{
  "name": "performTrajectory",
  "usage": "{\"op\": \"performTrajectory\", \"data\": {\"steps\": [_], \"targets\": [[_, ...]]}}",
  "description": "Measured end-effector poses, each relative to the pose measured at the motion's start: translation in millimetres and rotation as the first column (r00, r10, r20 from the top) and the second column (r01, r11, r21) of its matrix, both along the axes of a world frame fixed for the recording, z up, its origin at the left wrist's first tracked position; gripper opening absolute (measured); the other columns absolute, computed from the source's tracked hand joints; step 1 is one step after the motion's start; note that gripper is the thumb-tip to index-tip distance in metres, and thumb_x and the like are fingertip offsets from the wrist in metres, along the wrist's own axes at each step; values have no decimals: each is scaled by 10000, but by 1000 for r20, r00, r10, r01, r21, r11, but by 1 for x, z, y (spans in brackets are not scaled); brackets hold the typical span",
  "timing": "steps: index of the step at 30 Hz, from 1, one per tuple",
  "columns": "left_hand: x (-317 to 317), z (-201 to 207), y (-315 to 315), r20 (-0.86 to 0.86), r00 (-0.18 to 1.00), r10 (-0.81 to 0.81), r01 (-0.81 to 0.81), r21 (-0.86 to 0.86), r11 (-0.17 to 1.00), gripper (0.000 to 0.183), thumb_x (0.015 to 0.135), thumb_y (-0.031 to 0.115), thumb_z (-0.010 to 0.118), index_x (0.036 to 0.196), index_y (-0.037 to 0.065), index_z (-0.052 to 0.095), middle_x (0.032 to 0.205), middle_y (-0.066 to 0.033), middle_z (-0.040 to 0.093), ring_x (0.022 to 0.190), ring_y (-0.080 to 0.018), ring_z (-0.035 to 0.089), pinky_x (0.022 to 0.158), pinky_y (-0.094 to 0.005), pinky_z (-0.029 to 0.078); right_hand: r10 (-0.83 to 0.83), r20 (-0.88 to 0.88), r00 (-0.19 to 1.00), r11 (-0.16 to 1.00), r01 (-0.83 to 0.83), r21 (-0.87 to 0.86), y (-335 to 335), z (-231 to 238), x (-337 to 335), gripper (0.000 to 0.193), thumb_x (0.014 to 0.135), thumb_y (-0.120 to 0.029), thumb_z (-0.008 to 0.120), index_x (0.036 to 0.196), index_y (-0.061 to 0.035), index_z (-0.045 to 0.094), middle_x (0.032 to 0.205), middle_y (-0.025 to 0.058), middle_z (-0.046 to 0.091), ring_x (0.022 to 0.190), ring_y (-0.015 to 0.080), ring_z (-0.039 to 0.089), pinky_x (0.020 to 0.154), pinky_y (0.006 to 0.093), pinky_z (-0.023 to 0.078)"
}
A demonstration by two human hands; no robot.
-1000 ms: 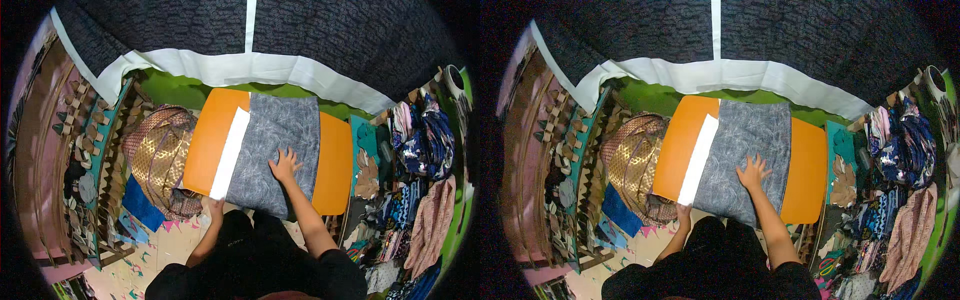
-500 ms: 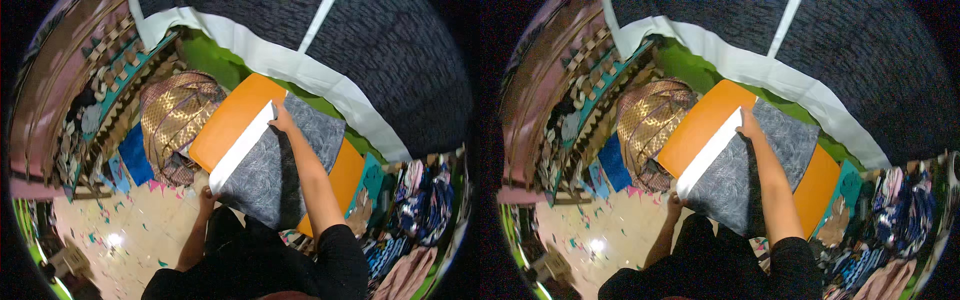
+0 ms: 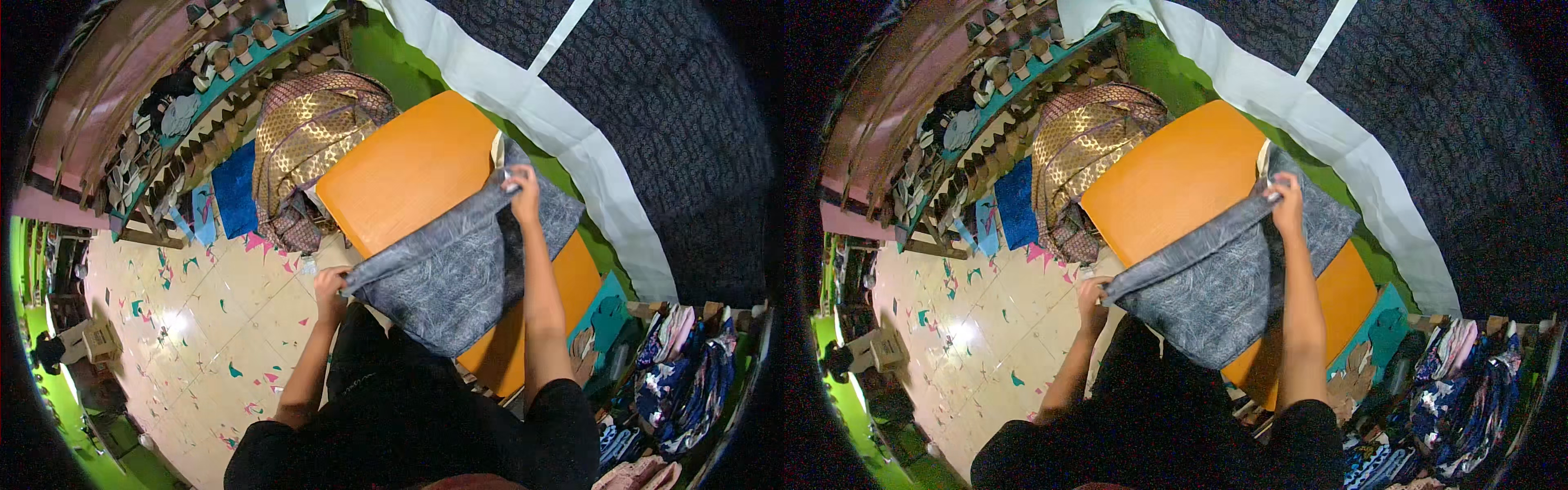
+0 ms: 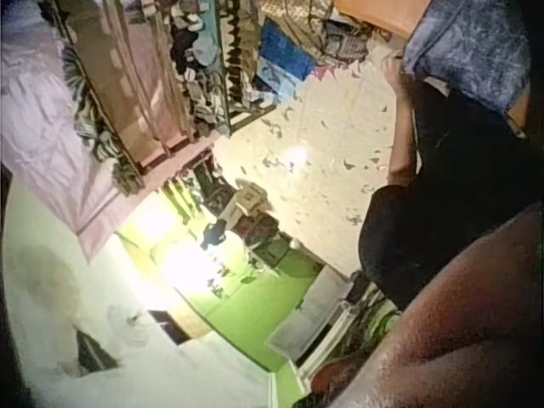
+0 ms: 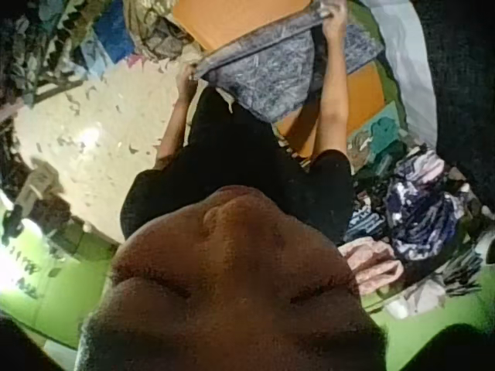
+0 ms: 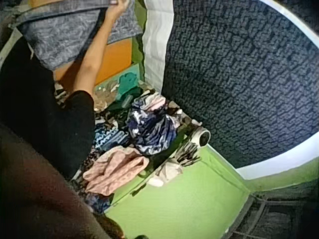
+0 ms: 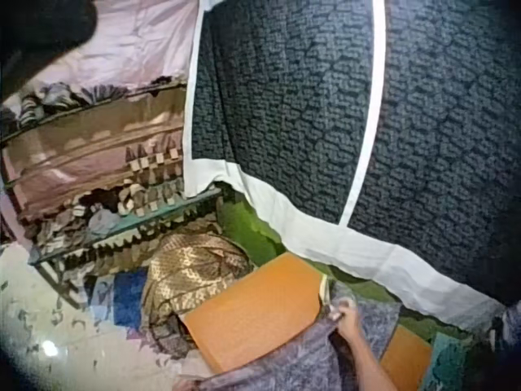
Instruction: Folding various fabric pieces on a table in a workshop.
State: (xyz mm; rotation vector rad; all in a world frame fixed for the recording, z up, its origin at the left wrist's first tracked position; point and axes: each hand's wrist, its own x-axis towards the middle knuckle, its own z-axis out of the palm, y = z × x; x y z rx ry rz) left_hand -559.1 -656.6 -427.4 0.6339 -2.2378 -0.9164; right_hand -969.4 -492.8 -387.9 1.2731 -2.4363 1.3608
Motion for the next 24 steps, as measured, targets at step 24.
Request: {"op": "performTrajectory", "data": {"steps": [24], "targets": [[-9, -36, 9, 459, 868, -187, -62, 475, 878, 375, 649, 355, 664, 853, 43, 621, 726, -138, 613, 729, -258, 589, 710, -318, 428, -500, -107, 859, 740, 489, 462, -92, -28, -29, 467, 711, -319, 602, 1009, 2, 437, 996, 249, 452, 877, 385, 510, 748, 443, 432]]}}
